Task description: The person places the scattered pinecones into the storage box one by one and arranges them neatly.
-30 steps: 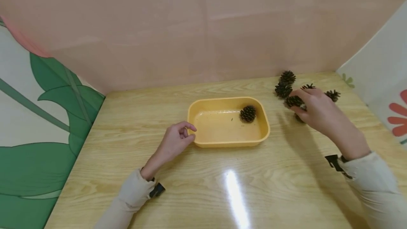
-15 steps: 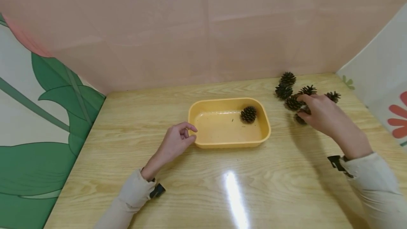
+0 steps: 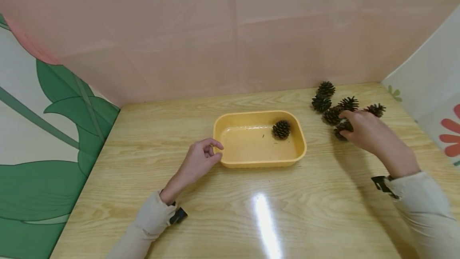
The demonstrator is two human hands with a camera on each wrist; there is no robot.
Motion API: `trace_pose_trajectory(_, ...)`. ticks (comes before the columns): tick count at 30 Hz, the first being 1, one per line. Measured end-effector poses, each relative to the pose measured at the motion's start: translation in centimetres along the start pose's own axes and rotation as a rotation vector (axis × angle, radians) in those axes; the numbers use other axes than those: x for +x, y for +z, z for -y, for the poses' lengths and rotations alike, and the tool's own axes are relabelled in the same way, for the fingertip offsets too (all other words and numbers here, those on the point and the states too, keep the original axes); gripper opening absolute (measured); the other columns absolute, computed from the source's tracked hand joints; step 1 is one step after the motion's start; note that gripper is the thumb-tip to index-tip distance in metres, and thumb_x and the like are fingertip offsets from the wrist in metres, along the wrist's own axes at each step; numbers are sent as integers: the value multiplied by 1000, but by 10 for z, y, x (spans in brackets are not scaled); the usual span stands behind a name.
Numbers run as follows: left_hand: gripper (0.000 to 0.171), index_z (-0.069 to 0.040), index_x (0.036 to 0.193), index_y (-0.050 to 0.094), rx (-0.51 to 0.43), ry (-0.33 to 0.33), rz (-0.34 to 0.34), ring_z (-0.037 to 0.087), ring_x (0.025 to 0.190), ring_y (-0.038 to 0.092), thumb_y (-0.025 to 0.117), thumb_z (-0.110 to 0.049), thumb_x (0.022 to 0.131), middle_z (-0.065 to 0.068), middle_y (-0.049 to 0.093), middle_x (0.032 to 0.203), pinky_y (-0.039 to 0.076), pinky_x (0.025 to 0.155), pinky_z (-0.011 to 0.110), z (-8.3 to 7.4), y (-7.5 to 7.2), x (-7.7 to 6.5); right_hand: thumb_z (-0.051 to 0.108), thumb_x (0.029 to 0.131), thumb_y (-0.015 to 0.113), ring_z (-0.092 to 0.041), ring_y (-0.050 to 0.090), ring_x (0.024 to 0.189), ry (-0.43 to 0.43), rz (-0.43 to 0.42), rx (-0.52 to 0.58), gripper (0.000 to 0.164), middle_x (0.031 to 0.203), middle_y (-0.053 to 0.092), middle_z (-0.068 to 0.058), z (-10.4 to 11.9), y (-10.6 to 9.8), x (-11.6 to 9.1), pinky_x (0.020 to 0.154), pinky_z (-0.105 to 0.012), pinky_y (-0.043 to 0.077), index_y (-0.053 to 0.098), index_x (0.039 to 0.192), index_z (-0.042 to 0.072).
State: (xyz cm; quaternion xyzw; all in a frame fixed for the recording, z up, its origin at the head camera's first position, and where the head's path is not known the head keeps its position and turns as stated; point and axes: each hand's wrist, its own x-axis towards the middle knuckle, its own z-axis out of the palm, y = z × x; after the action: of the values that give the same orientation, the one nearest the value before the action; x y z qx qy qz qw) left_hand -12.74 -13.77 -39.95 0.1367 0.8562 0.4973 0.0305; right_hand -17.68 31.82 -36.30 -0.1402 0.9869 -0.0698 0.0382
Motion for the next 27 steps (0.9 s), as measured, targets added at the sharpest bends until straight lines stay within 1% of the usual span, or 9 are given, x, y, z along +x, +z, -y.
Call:
trace_pose_trajectory(3, 15, 0, 102, 71, 1, 3, -1, 8, 52, 43, 67, -4, 87, 3, 53, 65, 35, 47, 21, 1, 0, 0, 10, 88, 72, -50, 60, 91, 9, 24, 12, 55, 107, 60, -36, -4, 4, 1, 80, -63, 47, 48, 132, -13)
trace_pose_trajectory(6, 15, 0, 102, 71, 7, 9, -4, 8, 52, 42, 67, -4, 88, 3, 53, 65, 34, 47, 21, 3, 1, 1, 9, 87, 72, -52, 60, 92, 10, 38, 20, 55, 108, 60, -37, -8, 7, 3, 80, -63, 47, 48, 132, -13)
trace_pose_trajectory(9, 15, 0, 101, 71, 13, 13, -6, 7, 52, 43, 67, -4, 87, 3, 53, 65, 35, 47, 21, 4, 2, 1, 8, 86, 73, -50, 62, 87, -1, 35, 26, 54, 108, 61, -38, -9, 10, 4, 78, -62, 48, 50, 130, -13)
trace_pose_trajectory(11, 15, 0, 101, 71, 15, 14, -6, 7, 52, 42, 67, -4, 87, 3, 53, 65, 35, 47, 21, 4, 2, 1, 6, 85, 73, -45, 63, 80, -9, 25, 29, 53, 105, 62, -37, -10, 12, 5, 75, -59, 49, 51, 128, -13)
trace_pose_trajectory(13, 15, 0, 101, 71, 17, 14, -6, 7, 52, 42, 67, -4, 87, 3, 53, 65, 35, 47, 21, 4, 2, 1, 5, 84, 74, -38, 63, 72, -18, 17, 32, 52, 101, 63, -35, -10, 13, 6, 71, -56, 50, 52, 127, -13)
trace_pose_trajectory(16, 15, 0, 101, 71, 19, 9, -7, 7, 51, 42, 68, -4, 87, 2, 52, 65, 35, 47, 21, 4, 2, 1, 5, 84, 75, -27, 59, 61, -20, 22, 35, 51, 96, 64, -33, -9, 13, 6, 63, -49, 50, 53, 126, -14)
trace_pose_trajectory(19, 14, 0, 101, 71, 15, 5, -6, 7, 51, 42, 68, -3, 87, 2, 52, 65, 34, 47, 21, 4, 1, 1, 4, 84, 75, -20, 53, 55, -16, 35, 45, 51, 95, 63, -32, -9, 13, 6, 58, -43, 47, 53, 126, -14)
trace_pose_trajectory(23, 14, -1, 101, 71, 13, 3, -6, 7, 51, 42, 68, -3, 87, 2, 52, 66, 34, 47, 21, 4, 2, 1, 3, 84, 75, -18, 48, 52, -18, 37, 54, 50, 90, 63, -29, -8, 13, 5, 55, -40, 45, 53, 125, -14)
trace_pose_trajectory(27, 15, -1, 101, 71, 16, 4, -8, 7, 51, 41, 68, -4, 87, 2, 52, 66, 34, 47, 21, 4, 2, 1, 3, 84, 75, -17, 49, 51, -24, 29, 53, 49, 86, 64, -26, -7, 12, 4, 55, -40, 45, 54, 124, -14)
